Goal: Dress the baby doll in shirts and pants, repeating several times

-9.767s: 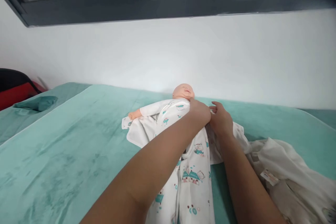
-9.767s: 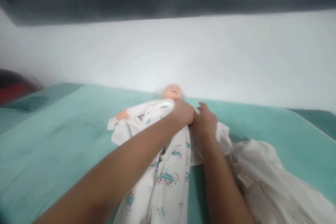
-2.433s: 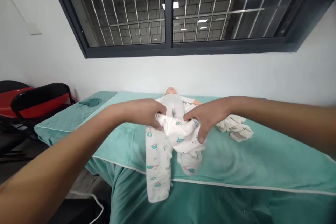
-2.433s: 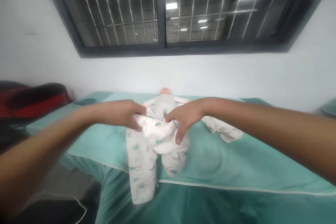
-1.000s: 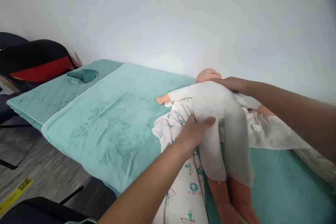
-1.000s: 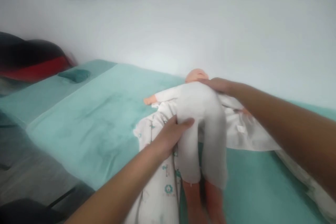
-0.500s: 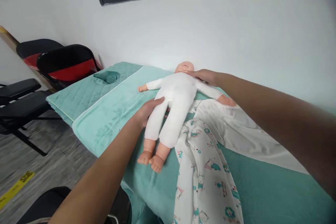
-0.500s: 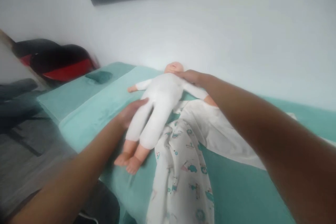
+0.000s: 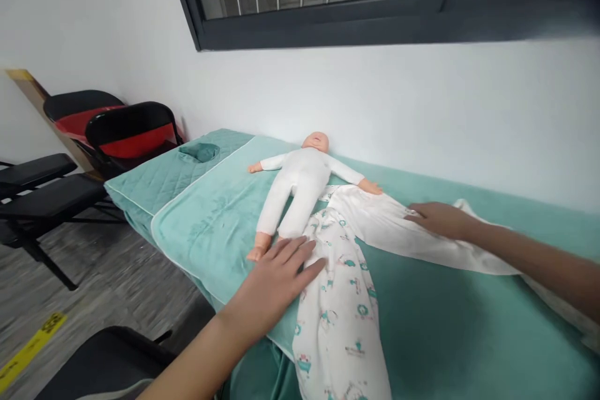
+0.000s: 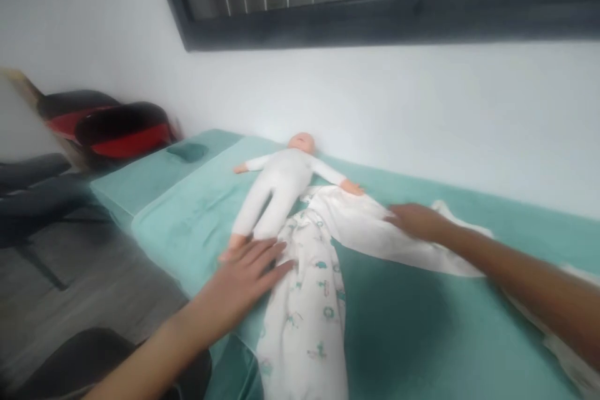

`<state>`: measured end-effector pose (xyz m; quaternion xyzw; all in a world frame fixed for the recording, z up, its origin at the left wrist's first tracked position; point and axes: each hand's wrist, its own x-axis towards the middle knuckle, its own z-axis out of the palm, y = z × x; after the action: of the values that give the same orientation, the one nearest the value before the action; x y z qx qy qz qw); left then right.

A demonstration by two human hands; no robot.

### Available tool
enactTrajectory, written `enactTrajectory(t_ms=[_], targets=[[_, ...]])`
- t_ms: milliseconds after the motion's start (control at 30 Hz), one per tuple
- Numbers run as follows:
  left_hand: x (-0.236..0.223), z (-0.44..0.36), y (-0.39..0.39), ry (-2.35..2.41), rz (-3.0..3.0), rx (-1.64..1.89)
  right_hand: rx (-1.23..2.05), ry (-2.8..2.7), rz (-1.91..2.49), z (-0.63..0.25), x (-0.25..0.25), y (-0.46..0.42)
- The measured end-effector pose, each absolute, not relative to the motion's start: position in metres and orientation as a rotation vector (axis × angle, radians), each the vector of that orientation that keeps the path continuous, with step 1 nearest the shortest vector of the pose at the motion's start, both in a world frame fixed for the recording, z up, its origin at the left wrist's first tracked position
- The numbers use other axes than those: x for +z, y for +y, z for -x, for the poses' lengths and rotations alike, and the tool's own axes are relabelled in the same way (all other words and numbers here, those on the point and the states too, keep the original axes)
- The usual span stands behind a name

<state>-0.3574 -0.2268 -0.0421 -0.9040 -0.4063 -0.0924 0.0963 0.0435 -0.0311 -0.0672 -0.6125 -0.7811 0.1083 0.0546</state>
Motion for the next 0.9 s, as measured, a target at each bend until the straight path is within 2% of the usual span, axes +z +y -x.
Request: enactTrajectory(t_ms=[100, 300, 400, 467, 567, 633, 700, 767, 900], targets=[[-0.053, 0.327, -0.227, -1.273, 2.564, -0.301, 0.380, -2.651, 1.657, -0.016, -0.061, -0.105], [-0.040, 0.249, -0.224, -1.269, 2.596, -0.484, 0.237, -2.967, 0.855, 0.043, -0.022, -0.246], [-0.025, 0.219, -0.234, -1.461, 2.798, -0.567, 0.296, -2.893, 0.937, 0.027, -0.014, -0.273], [-0.013, 0.202, -0.242, -1.780, 2.803, -0.860, 0.404, -2.700, 1.232, 0.003, -0.014, -0.275], [0.005, 0.173, -0.253, -2.119, 2.560, -1.538, 0.571, -2.331, 1.602, -0.032, -0.019, -0.265], [0.015, 0.151, -0.258, -2.216, 2.392, -1.868, 0.733, -2.172, 1.583, -0.046, -0.023, -0.258], [0.017, 0.130, -0.261, -2.244, 2.361, -2.054, 0.935, -2.046, 1.398, -0.053, -0.026, -0.253], [0.010, 0.116, -0.261, -2.148, 2.543, -2.103, 1.116, -1.894, 1.225, -0.055, -0.029, -0.250], [-0.025, 0.108, -0.254, -1.821, 2.978, -1.778, 1.354, -1.489, 1.040, -0.051, -0.042, -0.244]])
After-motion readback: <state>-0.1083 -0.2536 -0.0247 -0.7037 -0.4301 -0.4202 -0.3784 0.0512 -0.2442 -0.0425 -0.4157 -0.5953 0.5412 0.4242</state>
